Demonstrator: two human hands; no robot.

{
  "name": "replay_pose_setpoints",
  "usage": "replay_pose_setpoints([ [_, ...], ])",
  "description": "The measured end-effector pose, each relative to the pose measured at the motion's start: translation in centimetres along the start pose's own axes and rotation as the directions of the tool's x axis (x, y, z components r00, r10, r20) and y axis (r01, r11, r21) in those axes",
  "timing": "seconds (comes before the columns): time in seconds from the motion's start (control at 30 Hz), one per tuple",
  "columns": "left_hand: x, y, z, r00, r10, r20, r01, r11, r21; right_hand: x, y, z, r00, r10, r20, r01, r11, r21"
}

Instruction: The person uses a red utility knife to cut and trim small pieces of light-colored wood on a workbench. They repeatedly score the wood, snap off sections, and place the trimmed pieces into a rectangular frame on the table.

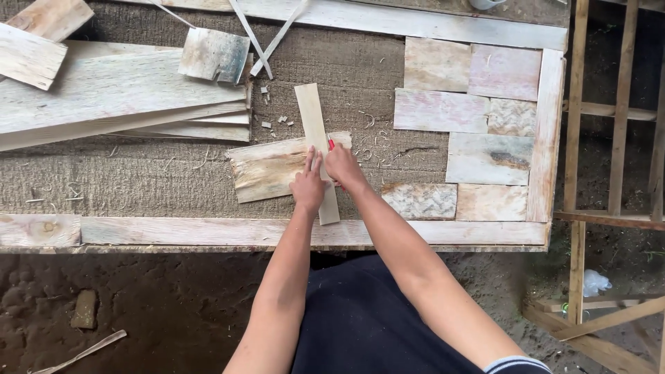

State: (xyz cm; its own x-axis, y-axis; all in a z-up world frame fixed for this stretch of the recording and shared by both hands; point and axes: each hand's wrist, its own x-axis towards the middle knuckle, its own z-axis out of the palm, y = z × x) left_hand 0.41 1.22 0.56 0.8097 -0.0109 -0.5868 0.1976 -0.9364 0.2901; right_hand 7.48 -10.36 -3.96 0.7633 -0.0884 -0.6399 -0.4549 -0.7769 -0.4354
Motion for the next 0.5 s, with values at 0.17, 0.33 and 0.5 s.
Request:
replay_pose_setpoints([
  [0.17, -0.2, 0.1, -0.5, 1.0, 0.003, 0.006, -0.003, 1.0, -0.019, -1.5, -1.8, -0.4, 1.0, 0.01, 0.021, -0.009, 0.999, -0.032],
  [0.33, -0.1, 0.1, -0.1, 1.0, -0.006, 0.0, 0.006, 1.0, -0.003, -0.1, -1.3, 0.1, 0.998, 0.045, 0.032, -0.044, 0.998, -0.048],
  [0.5, 0.9, -0.4, 0.8, 1.0, 0.005, -0.014, -0.005, 1.0, -0.001, -1.2, -0.4, 1.2, 0.992, 0.109, 0.057, -0.107, 0.994, -0.037],
])
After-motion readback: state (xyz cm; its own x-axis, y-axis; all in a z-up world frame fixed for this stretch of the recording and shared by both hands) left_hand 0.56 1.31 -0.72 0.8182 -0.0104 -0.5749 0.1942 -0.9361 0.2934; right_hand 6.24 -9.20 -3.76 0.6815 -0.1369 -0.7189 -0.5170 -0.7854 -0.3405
